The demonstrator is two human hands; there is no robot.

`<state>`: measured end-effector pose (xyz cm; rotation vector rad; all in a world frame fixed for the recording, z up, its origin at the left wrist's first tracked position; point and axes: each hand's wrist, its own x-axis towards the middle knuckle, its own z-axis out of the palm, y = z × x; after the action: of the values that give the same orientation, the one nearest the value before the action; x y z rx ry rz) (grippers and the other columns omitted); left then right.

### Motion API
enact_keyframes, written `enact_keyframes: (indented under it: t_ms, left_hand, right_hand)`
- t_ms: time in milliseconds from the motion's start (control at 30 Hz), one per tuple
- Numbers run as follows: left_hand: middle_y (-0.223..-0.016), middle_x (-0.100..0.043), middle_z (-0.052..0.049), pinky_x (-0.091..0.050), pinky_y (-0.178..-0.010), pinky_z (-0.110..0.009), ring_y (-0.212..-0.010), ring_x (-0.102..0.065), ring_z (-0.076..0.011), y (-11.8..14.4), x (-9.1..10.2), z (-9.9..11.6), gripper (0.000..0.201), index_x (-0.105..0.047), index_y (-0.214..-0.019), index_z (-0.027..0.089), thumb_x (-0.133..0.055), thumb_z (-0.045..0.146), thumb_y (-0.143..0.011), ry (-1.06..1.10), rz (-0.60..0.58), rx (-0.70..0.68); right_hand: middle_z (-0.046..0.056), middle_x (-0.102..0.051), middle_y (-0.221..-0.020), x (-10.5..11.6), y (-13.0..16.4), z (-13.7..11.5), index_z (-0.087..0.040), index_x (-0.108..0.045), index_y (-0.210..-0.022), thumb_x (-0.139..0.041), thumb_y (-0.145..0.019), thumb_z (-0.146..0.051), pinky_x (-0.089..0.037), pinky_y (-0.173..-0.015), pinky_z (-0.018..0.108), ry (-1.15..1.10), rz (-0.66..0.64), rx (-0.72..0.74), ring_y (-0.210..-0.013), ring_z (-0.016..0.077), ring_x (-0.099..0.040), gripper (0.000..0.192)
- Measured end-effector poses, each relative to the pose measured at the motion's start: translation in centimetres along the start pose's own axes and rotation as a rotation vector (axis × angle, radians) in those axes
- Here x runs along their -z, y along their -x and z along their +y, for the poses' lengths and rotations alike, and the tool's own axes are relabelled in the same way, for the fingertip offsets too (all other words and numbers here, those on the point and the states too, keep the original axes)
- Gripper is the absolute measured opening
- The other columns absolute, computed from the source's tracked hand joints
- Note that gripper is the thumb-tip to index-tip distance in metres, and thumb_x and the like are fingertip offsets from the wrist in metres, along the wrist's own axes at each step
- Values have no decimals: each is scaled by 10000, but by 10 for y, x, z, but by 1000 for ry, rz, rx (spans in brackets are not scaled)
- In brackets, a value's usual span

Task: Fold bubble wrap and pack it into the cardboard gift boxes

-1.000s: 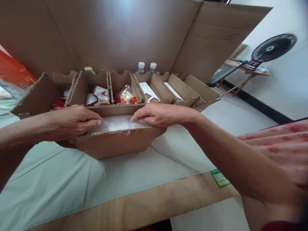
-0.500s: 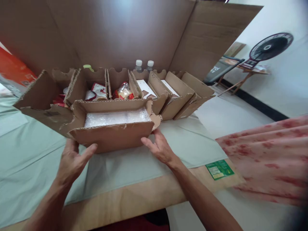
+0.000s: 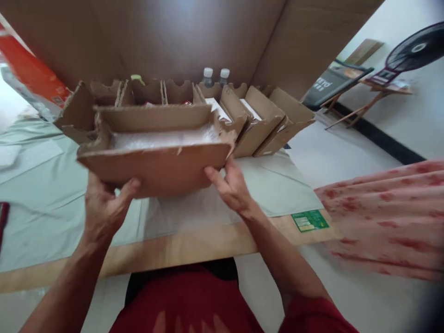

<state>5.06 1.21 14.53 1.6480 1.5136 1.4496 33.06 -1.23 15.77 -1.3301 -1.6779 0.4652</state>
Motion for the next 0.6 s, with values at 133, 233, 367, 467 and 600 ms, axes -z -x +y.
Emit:
enact_keyframes:
  t_ms: [133,233,367,467,600]
  left_hand:
    - [-1354,-691,-104,-552,-1110,-498,-1269,-671,-292,-6,-23,24,591,-534,-1345,217,-740,537,-893,160,-124,-159]
    - [-1335,-695,-132,-532,-1150,-526,-1276,-674,-318,6,-8,19,604,-559,-1319,202,-774,552,-877,152,-93,-82]
    - [-1301,-714,-89,-446,-1238,-527,-1294,-655,-302,5,24,6,616,-612,-1280,201,-871,508,-813,188,54,-99]
    - [-1287,-711,-95,-440,-1233,-515,-1255,-664,-278,3,15,4,634,-607,-1304,182,-872,499,-824,233,-14,-161]
    - [-1384,-666,-129,-450,-1217,-490,-1350,-619,-295,30,-3,0,635,-568,-1393,209,-796,518,-888,220,-35,-82]
  right_hand:
    - [137,-682,-1374,26,2,1,-218,-563,-1411,-556,-1019,-606,-505,-1139,500,8,211,2,-1283,313,-641,552]
    - [129,-669,-1409,17,9,-8,-247,-547,-1451,-534,-1038,-605,-495,-1156,520,16,203,30,-1333,321,-620,546]
    - [143,-687,-1389,-10,-2,-24,-201,-555,-1440,-555,-1029,-603,-513,-1144,495,-81,37,93,-1303,301,-635,575]
    - [130,-695,-1375,-7,-4,-19,-208,-575,-1424,-561,-1022,-618,-474,-1185,521,-121,118,70,-1326,305,-621,575]
    - [103,-695,-1401,5,14,0,-264,-596,-1438,-602,-1009,-610,-470,-1184,568,-75,152,34,-1338,322,-623,551]
